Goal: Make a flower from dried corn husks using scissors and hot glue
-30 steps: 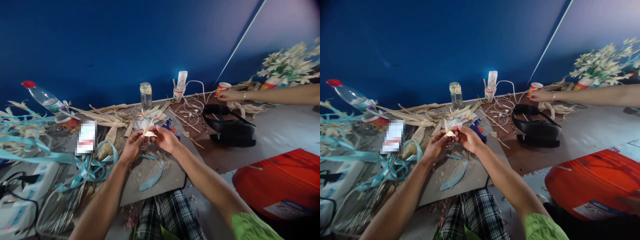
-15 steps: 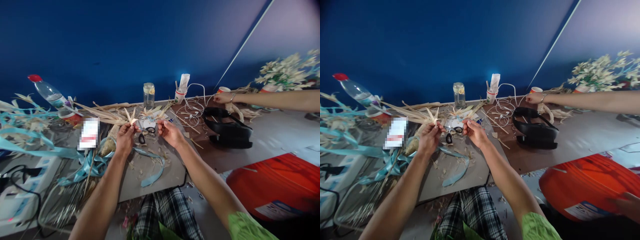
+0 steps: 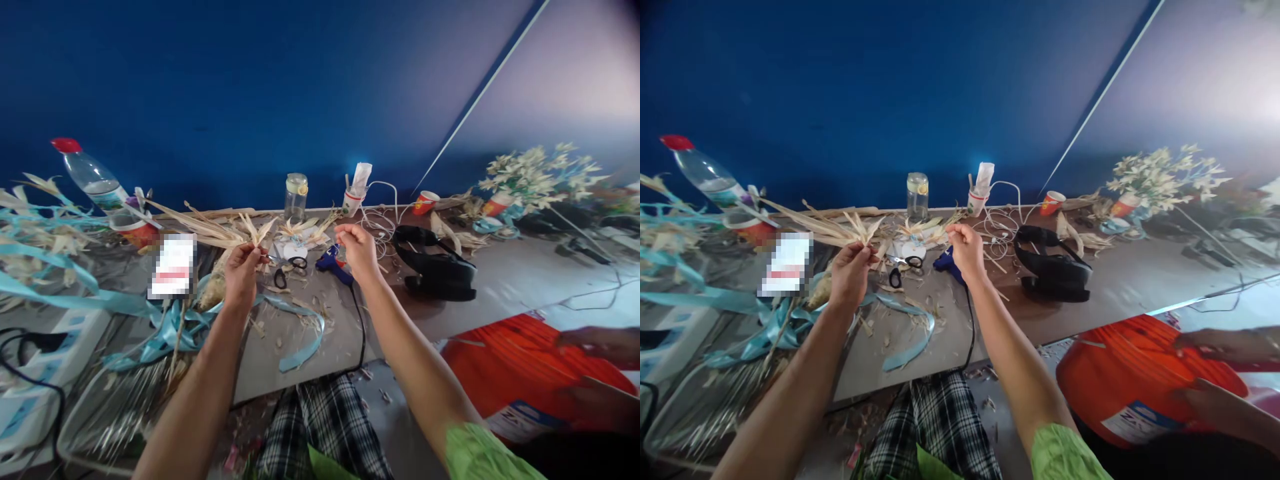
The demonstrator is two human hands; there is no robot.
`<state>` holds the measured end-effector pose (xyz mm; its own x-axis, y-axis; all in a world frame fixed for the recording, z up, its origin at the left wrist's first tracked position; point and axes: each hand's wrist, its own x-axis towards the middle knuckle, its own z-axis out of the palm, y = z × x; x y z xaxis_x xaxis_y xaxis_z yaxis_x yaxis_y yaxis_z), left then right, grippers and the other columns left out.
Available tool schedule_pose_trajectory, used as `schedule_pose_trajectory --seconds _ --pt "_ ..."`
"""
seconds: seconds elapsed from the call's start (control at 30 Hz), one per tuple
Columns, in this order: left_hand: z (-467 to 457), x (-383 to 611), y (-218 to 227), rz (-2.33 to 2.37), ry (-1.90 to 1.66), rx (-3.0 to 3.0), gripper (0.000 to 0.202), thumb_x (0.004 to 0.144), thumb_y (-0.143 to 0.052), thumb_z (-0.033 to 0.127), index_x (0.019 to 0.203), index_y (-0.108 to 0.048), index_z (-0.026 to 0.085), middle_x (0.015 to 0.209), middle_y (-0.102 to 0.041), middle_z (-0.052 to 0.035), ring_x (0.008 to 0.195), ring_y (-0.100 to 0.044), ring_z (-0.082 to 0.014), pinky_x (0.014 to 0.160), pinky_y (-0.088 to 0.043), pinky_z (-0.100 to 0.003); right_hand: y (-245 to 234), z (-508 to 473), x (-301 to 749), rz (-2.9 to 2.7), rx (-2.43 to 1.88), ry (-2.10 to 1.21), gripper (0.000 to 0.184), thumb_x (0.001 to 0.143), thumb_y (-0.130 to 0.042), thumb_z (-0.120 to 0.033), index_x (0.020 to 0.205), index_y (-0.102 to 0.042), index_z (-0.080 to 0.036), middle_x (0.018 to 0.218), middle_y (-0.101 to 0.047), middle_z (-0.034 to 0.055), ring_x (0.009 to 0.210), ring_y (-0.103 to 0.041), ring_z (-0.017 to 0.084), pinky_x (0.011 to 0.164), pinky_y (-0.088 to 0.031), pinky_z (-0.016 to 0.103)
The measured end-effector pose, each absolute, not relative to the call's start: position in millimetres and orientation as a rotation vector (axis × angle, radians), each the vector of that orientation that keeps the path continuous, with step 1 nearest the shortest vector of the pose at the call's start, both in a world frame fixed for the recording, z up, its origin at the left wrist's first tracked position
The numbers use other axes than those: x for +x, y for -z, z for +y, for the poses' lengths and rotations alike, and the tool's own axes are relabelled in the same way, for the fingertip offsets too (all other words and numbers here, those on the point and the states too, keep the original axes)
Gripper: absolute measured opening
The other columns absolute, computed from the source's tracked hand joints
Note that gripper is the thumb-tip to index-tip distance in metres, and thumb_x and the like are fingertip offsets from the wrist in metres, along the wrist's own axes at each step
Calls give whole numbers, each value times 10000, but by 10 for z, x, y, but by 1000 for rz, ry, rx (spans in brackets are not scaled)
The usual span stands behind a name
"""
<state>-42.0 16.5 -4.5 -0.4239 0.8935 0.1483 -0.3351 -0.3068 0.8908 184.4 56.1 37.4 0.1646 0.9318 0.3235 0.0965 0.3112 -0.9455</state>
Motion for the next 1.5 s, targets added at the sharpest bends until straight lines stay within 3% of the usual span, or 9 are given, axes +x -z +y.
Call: schedule_pose_trajectory --seconds 0.33,0.43,0.5,0.67,0.8,1.0,1.13,1.27,1.5 --pt "170 -434 54 1020 -1912 778 249 638 -720 266 800 -552 180 705 -627 22 611 -571 -76 649 -464 -221 -156 378 1430 -1817 -1181 -843 140 738 -639 -300 655 -638 -187 577 -570 -20 591 -508 135 635 -388 268" --pt "181 -435 70 1016 -1916 763 272 614 -738 268 792 -552 180 695 -619 27 596 -563 -73 631 -458 -216 -48 308 1330 -2053 -1227 -742 95 779 -593 -201 771 -687 -204 792 -688 43 771 -606 189 744 -428 294" --pt "191 -439 88 1025 -1913 777 267 619 -738 268 793 -557 178 690 -622 28 578 -558 -70 615 -451 -213 -19 268 1277 -2249 -1301 -658 190 802 -547 -156 905 -699 -207 945 -708 94 901 -633 227 808 -440 317" --pt "177 -436 95 1071 -1874 811 247 639 -730 276 793 -568 171 682 -638 25 563 -556 -68 612 -451 -211 -62 175 1113 -2572 -1648 -463 342 854 -468 -189 1167 -608 -195 998 -700 181 939 -665 308 758 -477 379" --pt "156 -415 68 1093 -1853 832 245 635 -732 279 781 -573 162 657 -624 25 563 -553 -68 613 -455 -209 -82 151 1005 -2648 -1767 -363 397 824 -461 -138 1202 -571 -188 1024 -698 169 956 -672 306 730 -495 354" --pt "177 -412 93 1071 -1844 838 255 641 -737 287 794 -574 164 650 -618 26 558 -547 -68 593 -450 -205 -120 173 1138 -2506 -1641 -436 383 898 -389 -222 1240 -556 -177 1068 -699 133 1006 -658 255 806 -472 298" --pt "173 -397 89 1043 -1848 855 254 644 -737 284 793 -571 161 648 -616 24 552 -544 -68 585 -444 -205 -215 127 1241 -2582 -1453 -546 314 895 -417 -219 1109 -645 -192 1106 -673 102 1027 -631 216 852 -441 263" --pt "157 -382 69 1065 -1835 881 239 649 -730 279 787 -574 162 647 -616 26 551 -547 -72 590 -446 -209 -160 24 1160 -2709 -1301 -381 280 892 -461 -259 1087 -653 -207 1163 -590 123 930 -616 213 797 -449 297" --pt "161 -389 68 1049 -1842 849 248 629 -728 271 786 -567 166 660 -621 24 553 -550 -75 590 -445 -213 22 104 1083 -2393 -1214 -485 184 852 -477 -189 801 -653 -178 938 -632 90 807 -569 186 746 -423 305"
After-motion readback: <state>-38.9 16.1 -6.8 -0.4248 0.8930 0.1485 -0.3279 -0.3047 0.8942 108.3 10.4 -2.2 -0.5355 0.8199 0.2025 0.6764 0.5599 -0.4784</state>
